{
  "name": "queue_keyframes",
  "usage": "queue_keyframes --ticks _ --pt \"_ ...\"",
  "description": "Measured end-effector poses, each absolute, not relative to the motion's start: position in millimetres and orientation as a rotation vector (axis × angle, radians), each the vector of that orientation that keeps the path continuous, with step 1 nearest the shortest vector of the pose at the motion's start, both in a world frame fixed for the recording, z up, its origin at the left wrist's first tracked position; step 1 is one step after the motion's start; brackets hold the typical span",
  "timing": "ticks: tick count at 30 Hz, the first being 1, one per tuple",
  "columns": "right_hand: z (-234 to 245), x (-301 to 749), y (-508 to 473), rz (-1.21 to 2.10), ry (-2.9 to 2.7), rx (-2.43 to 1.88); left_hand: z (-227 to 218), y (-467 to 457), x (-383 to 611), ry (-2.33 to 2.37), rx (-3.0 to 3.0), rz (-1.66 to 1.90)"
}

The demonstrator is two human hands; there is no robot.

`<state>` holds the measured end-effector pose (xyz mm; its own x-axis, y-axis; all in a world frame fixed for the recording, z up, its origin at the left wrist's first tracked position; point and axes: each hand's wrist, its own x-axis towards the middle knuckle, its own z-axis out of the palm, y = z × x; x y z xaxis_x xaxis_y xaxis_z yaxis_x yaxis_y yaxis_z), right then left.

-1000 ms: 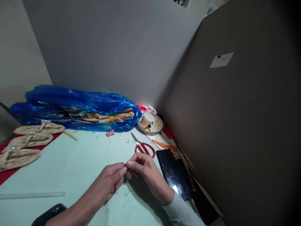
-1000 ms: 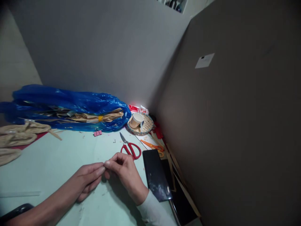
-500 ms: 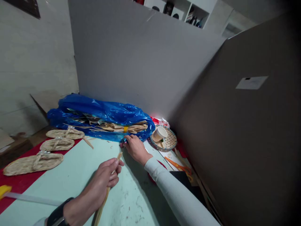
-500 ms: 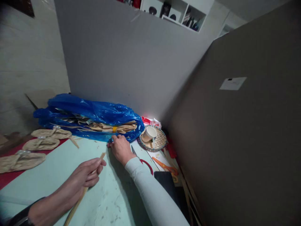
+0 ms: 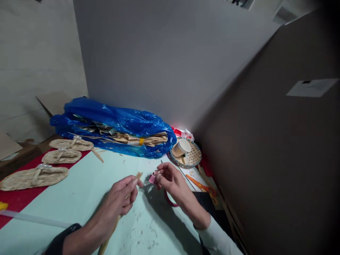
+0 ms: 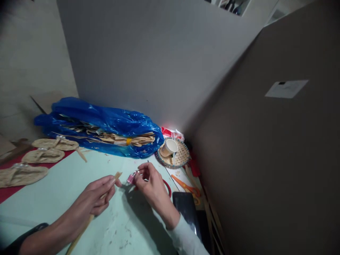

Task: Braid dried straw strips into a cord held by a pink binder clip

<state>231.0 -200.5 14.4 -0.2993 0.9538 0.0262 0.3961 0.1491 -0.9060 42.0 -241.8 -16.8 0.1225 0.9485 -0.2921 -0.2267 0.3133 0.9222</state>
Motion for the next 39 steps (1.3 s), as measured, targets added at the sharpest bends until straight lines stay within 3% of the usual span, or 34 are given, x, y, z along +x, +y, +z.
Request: queue_keyframes --ticks 7,16,23,39 --pt "8 241 -264 1.241 -1.485 -1.276 -13 -262 64 1.13 1.066 0.873" --pt "6 252 -263 1.51 -1.279 -1.188 -15 -265 67 1.169 1.271 0.912" --pt "12 260 -256 1.308 -1.275 -1.242 -11 -261 61 1.157 1.234 0.824" --pt "15 247 -265 1.348 -0.996 -1.171 -8 -267 60 1.145 1.248 0.773"
